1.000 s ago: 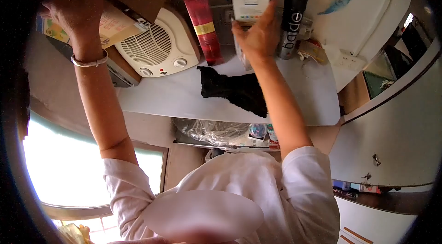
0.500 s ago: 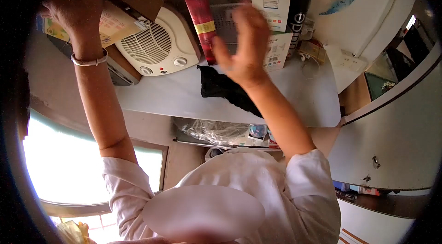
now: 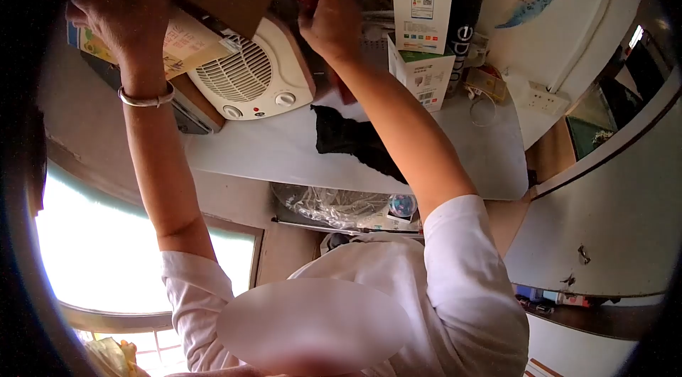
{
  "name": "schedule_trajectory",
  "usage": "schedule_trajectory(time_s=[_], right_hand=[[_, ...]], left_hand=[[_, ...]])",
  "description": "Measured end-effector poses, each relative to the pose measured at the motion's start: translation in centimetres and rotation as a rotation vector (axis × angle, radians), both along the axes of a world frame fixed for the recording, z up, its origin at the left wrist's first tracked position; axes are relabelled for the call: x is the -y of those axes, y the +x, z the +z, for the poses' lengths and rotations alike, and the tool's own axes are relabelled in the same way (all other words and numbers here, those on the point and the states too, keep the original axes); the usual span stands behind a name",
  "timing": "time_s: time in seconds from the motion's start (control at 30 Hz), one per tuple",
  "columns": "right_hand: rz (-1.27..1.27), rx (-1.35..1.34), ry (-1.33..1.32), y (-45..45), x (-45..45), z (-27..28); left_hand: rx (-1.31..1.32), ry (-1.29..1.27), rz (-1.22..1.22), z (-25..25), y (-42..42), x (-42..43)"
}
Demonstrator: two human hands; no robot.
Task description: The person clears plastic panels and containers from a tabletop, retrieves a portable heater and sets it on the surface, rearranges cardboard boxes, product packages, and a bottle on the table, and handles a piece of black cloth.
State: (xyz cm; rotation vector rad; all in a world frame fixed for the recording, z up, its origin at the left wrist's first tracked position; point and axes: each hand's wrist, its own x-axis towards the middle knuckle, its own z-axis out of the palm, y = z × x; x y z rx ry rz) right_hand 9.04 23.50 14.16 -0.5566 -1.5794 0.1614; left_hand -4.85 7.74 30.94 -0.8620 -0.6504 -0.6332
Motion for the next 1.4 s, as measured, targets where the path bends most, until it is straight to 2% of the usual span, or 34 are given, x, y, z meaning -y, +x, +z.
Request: schedule_trajectory(time_s=[0.03,0.13,0.27,0.3,0.4,0.43,0.53,0.7,0.8,1.07,1.13,1.2,1.23,1.33,1.4], right_hand=[[-0.086,-0.054,0.213,0.3,-0.6,-0.4],[-0.232,0.04,0.137,2.1,0.7,0.4],[-0.179,-0.073,0.229,3.3,0.5,0.7],[-0.122,-0.062,0.093,3.4,0.9,0.8],[-0.236,0.016,0.159,3.7,1.2,1.2],[-0.198,0.052,0.013,3.6,1.8,1.2],[-0.281,0.108,0.131,3.2,1.5,0.9],[-0.261,0.175,0.383,2.4,2.4,1.0],[-0.099,0.108,0.341,0.5,1.5,0.6],[-0.167,0.152,0.319,1.0,0.5,-0.7],[-0.152,0.21,0.269,1.8,0.6,-1.7],[-0.209,0.247,0.357,1.9,-0.2,-3.4],[-0.238,0.267,0.397,2.0,-0.5,-4.1],[-0.266,0.342,0.2,2.7,1.3,-3.8],[-0.275,0.292,0.226,2.6,1.8,-3.4]], left_hand=[[0.041,-0.016,0.0,-0.3,0.3,0.1],[0.183,-0.105,-0.027,-1.4,2.4,0.4],[0.162,-0.156,-0.13,-2.1,2.3,-0.8],[0.115,-0.132,-0.15,-1.8,1.0,-1.5],[0.06,-0.105,-0.166,-1.7,-0.3,-2.3],[0.083,-0.106,-0.144,-2.0,-0.3,-2.3],[0.058,-0.106,-0.167,-1.6,-0.1,-2.3],[0.017,-0.09,-0.126,-1.1,0.2,-2.0],[0.039,-0.078,-0.132,-0.4,-0.4,-2.3],[0.243,-0.176,-0.084,-0.3,2.3,-1.4],[0.201,-0.128,-0.083,0.0,2.2,-1.7],[0.12,-0.111,-0.083,0.9,0.5,-1.7],[0.175,-0.094,-0.014,1.1,-0.2,-1.9],[0.315,-0.035,0.098,1.6,0.9,-2.8],[0.309,-0.001,0.166,2.8,-0.3,-3.5]])
